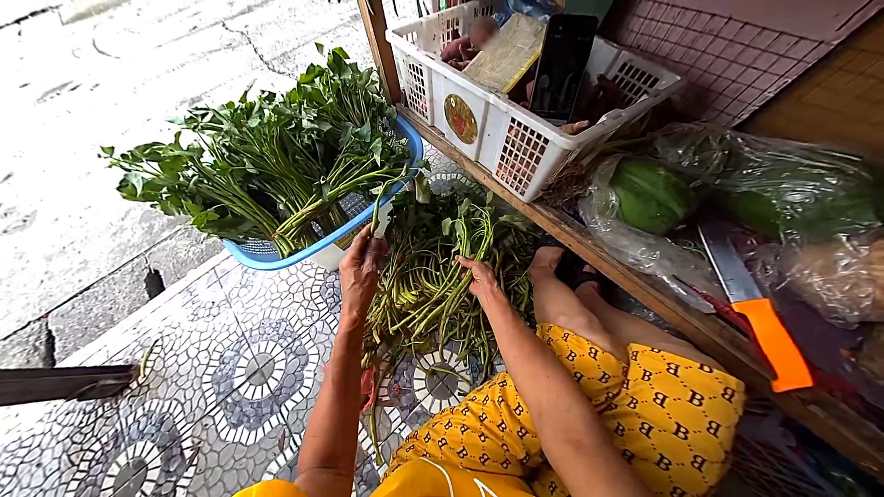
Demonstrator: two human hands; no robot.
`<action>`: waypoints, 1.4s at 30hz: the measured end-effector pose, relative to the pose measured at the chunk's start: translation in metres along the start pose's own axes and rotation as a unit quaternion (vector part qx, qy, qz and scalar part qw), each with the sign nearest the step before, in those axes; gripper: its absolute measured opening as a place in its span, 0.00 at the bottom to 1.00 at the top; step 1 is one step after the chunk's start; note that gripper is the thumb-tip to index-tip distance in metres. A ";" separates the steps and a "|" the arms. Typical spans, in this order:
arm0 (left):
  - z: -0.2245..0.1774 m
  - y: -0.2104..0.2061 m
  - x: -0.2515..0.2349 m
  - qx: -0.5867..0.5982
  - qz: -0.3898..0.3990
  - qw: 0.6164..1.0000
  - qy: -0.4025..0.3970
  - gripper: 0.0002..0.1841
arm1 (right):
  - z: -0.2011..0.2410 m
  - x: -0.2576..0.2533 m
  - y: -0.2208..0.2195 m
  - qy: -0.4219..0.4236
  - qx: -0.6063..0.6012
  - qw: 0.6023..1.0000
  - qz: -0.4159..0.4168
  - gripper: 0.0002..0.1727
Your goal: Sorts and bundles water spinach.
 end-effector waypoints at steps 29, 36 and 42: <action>0.050 -0.111 0.017 -0.065 0.244 0.955 0.158 0.25 | -0.005 0.009 -0.008 0.016 0.012 0.996 0.093 0.12; 0.031 -0.120 0.022 -0.169 0.162 0.969 0.083 0.22 | -0.008 0.010 -0.012 0.037 -0.002 0.988 0.151 0.18; 0.021 -0.137 0.031 -0.268 0.174 0.940 0.115 0.15 | -0.007 0.013 -0.008 -0.006 0.014 0.986 0.164 0.18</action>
Point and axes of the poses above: each hand's wrist, its own x-axis away from the middle knuckle, its own y-axis out of the back of the hand, z = x × y, the point moved 1 cm from there along -x, towards the middle knuckle, and after that the axes turned 3 degrees about -z, right-handed, at the moved point
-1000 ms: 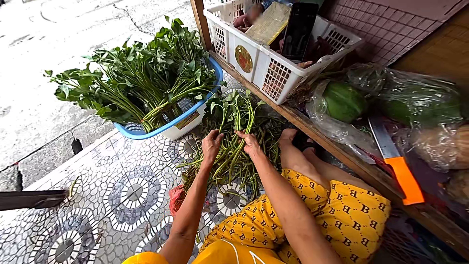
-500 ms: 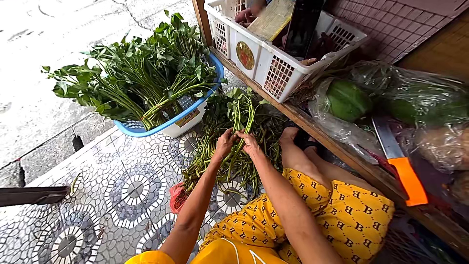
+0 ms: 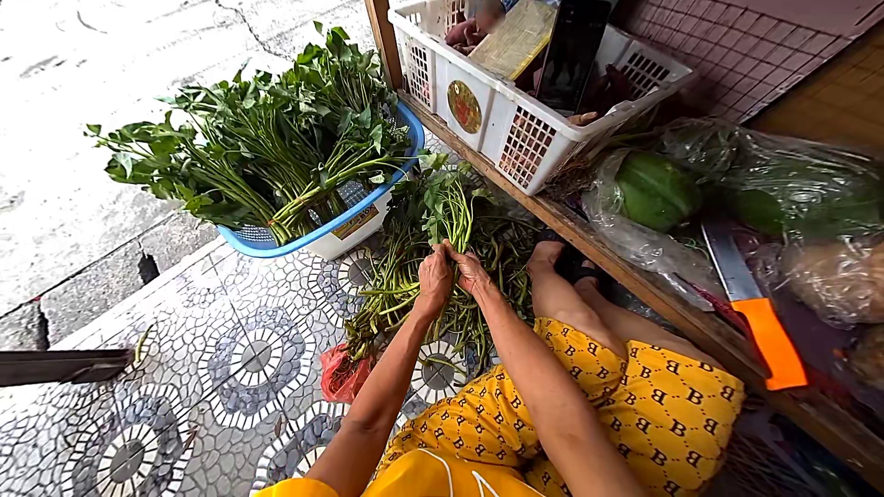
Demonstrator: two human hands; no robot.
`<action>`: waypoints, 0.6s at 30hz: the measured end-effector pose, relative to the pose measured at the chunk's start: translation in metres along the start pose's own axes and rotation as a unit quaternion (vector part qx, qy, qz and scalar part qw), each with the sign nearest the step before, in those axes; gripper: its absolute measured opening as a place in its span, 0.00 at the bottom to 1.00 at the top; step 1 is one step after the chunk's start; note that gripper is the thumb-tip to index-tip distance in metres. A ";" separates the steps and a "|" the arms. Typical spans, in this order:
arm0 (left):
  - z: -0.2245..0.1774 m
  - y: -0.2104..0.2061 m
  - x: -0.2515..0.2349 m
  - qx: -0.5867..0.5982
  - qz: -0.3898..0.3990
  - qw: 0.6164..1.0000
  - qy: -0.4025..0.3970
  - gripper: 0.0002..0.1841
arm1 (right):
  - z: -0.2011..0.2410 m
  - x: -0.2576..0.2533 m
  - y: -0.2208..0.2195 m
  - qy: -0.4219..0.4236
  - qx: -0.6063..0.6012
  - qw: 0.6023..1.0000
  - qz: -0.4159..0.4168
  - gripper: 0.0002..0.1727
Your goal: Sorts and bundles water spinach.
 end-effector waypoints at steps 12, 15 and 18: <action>0.046 0.021 -0.002 -0.015 0.212 0.976 -0.051 0.21 | 0.011 -0.001 0.005 0.023 -0.069 0.996 -0.044 0.11; 0.040 0.013 0.007 0.019 0.199 0.979 -0.033 0.25 | 0.007 -0.003 0.005 0.025 -0.072 0.996 -0.053 0.07; 0.039 0.004 0.004 0.042 0.284 0.958 0.013 0.49 | 0.003 -0.002 0.012 0.026 -0.067 0.996 -0.059 0.07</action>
Point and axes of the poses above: each hand's wrist, its own x-axis away from the middle knuckle, its own y-axis out of the back of the hand, z = x × y, the point moved 1 cm from there along -x, towards the middle knuckle, and after that the axes turned 3 degrees about -z, right-handed, at the moved point
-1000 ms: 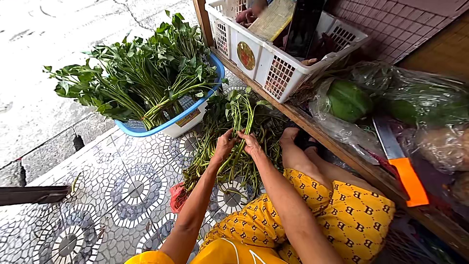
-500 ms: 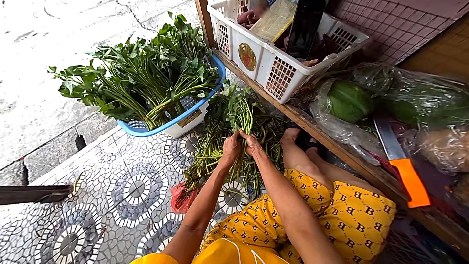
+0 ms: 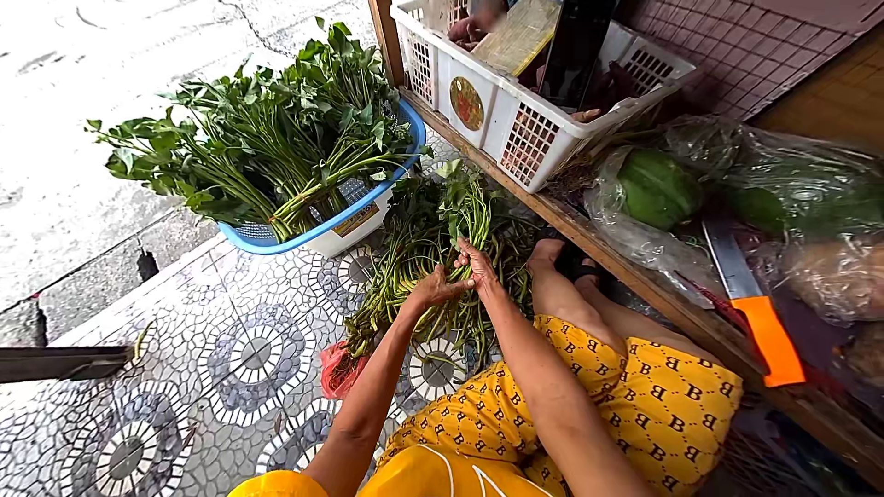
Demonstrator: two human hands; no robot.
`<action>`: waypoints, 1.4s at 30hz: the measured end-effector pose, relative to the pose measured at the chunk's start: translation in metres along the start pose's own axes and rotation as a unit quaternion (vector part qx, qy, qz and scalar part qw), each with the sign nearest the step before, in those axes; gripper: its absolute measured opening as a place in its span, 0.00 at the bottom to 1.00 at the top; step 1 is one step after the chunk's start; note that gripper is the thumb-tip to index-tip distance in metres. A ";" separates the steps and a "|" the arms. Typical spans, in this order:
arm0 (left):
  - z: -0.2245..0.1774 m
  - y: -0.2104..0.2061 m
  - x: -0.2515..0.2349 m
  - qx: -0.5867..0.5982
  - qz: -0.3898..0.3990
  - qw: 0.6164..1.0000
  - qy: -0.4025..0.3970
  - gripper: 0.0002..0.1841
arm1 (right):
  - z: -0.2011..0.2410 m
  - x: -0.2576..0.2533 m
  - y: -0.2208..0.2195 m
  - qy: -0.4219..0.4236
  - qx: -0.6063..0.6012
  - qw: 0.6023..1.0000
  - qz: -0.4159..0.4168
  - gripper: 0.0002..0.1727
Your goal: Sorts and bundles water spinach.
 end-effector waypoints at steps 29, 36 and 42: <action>0.121 0.056 -0.078 -0.024 -0.209 0.965 0.154 0.25 | -0.007 -0.014 0.021 -0.072 0.046 0.956 -0.282 0.19; 0.092 0.060 -0.054 -0.072 -0.215 0.971 0.074 0.20 | -0.010 -0.018 0.020 -0.070 0.055 0.960 -0.267 0.16; 0.049 0.071 0.010 0.003 -0.480 0.868 -0.128 0.17 | -0.003 -0.013 0.014 -0.060 -0.002 0.957 -0.284 0.16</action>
Point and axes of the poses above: each hand's wrist, its own x-axis away from the middle knuckle, its own y-axis out of the back of the hand, z = x × y, the point moved 1 cm from there along -x, towards the middle knuckle, and after that the axes turned 3 degrees about -z, right-handed, at the moved point
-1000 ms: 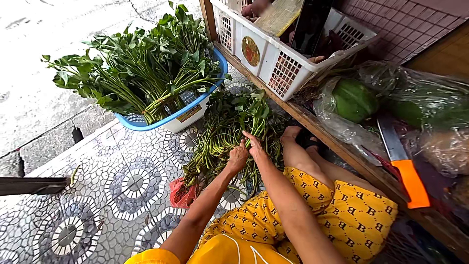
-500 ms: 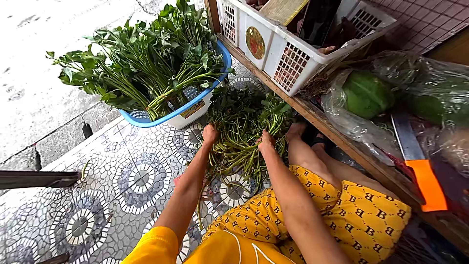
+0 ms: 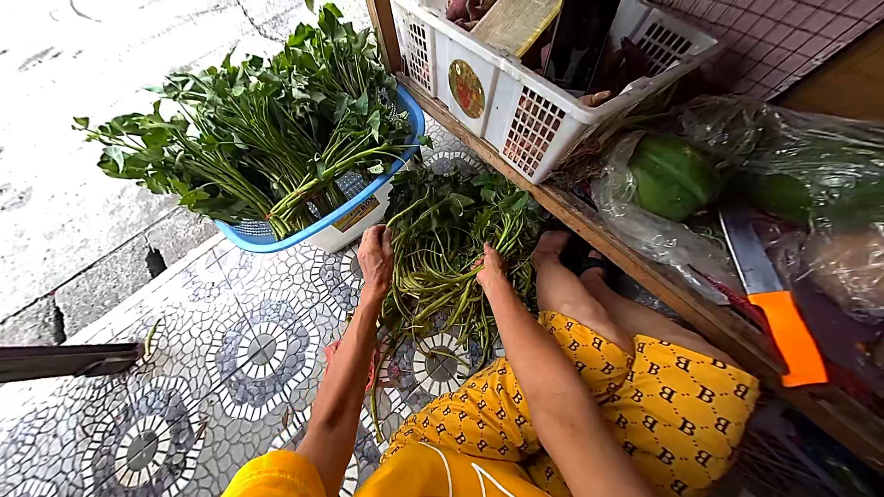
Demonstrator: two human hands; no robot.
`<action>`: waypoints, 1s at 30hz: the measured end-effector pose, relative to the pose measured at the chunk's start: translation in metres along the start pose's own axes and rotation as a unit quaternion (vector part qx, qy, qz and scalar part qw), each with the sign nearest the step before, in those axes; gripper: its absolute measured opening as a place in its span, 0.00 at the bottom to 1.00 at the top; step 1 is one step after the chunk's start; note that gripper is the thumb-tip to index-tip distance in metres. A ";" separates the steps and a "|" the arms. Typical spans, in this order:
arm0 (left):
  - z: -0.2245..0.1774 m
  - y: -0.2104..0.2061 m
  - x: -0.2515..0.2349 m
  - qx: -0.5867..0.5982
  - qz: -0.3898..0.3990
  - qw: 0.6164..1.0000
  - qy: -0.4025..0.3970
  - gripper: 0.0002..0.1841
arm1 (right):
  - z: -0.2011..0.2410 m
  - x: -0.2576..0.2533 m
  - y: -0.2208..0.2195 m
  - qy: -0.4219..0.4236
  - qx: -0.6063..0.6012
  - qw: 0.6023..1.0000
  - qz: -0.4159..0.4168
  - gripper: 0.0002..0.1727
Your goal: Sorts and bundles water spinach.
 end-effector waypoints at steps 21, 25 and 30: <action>-0.028 0.035 -0.001 -0.318 0.337 0.876 0.137 0.18 | 0.000 0.023 -0.011 -0.013 -0.065 0.997 0.050 0.11; -0.048 0.084 -0.007 -0.258 0.043 0.959 0.106 0.20 | 0.003 0.016 -0.008 0.000 -0.072 0.997 0.009 0.13; -0.023 0.089 0.001 -0.049 0.034 0.992 0.112 0.19 | -0.004 0.018 -0.015 0.014 -0.066 0.998 0.011 0.16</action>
Point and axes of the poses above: each hand's wrist, its own x-axis away from the middle knuckle, its own y-axis out of the back of the hand, z = x × y, the point moved 1 cm from there along -x, towards the middle knuckle, and after that the axes turned 3 degrees about -z, right-handed, at the moved point
